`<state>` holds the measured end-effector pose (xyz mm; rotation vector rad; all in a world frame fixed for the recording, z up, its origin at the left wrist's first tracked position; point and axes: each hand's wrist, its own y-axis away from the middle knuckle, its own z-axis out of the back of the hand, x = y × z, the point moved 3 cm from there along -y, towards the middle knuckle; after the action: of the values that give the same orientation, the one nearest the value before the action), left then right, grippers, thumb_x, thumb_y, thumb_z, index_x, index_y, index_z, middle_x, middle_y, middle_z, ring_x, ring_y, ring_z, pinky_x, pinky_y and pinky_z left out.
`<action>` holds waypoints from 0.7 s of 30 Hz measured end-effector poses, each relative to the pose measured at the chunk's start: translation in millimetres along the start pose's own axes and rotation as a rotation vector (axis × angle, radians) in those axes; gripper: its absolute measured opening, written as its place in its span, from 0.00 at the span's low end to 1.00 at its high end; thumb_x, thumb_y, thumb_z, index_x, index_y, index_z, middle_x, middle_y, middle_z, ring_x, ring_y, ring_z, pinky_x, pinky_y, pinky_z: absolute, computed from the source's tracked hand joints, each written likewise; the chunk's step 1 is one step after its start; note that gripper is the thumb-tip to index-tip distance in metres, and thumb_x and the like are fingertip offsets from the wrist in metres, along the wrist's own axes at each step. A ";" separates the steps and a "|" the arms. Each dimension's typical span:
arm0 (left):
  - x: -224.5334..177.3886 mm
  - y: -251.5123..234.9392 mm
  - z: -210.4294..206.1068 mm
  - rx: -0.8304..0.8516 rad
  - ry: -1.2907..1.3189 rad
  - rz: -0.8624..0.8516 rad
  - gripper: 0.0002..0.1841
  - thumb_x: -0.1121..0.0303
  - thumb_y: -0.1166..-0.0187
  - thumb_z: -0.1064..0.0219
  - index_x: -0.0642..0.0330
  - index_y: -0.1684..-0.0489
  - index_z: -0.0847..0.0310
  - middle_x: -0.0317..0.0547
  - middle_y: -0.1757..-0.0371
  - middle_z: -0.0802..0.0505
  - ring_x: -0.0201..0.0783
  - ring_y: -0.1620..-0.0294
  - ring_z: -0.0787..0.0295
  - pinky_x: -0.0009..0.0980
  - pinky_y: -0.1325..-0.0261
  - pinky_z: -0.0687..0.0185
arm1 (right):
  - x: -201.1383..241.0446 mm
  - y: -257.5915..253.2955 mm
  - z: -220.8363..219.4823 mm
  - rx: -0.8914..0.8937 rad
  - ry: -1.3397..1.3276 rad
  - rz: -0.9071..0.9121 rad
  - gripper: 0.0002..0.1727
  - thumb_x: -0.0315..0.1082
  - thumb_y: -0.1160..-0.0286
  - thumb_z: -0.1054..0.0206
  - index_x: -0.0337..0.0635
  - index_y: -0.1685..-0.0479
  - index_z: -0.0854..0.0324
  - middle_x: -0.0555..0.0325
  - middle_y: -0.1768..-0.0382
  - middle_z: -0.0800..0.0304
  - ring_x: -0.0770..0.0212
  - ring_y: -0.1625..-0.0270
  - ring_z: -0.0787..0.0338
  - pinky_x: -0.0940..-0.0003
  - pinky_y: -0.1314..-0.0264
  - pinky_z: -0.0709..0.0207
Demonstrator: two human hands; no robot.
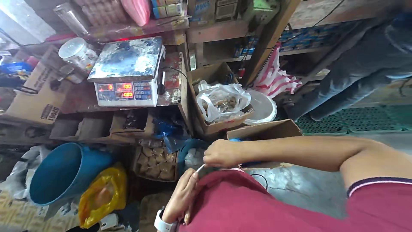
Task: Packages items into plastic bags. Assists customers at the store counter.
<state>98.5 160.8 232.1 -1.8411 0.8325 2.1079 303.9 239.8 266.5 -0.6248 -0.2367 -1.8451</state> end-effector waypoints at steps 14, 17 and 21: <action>-40.8 -22.6 39.2 -0.641 -0.765 -0.477 0.13 0.70 0.18 0.39 0.69 0.68 0.12 0.56 0.53 0.11 0.43 0.45 0.13 0.31 0.36 0.18 | -25.4 -32.8 4.9 -0.339 0.312 -0.127 0.10 0.29 0.17 0.41 0.37 0.55 0.12 0.42 0.54 0.09 0.41 0.53 0.07 0.44 0.52 0.16; -34.7 -31.7 57.0 -0.738 -0.942 -0.497 0.10 0.65 0.22 0.31 0.59 0.66 0.03 0.56 0.52 0.08 0.57 0.40 0.14 0.52 0.31 0.23 | -22.1 -32.5 21.9 -0.320 0.066 -0.272 0.18 0.38 0.11 0.45 0.36 0.56 0.11 0.35 0.28 0.18 0.35 0.22 0.23 0.35 0.22 0.34; -52.4 -58.3 61.8 -0.927 -0.996 -0.555 0.08 0.73 0.25 0.30 0.65 0.63 0.04 0.60 0.60 0.07 0.56 0.52 0.09 0.46 0.42 0.13 | 2.0 -44.0 21.9 -0.256 -0.499 -0.399 0.22 0.39 0.06 0.51 0.31 0.58 0.18 0.50 0.59 0.14 0.62 0.52 0.15 0.65 0.44 0.24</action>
<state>86.7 252.3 270.2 -0.7491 -0.8796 2.6447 269.4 263.9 292.0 -1.2942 -0.4855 -2.0893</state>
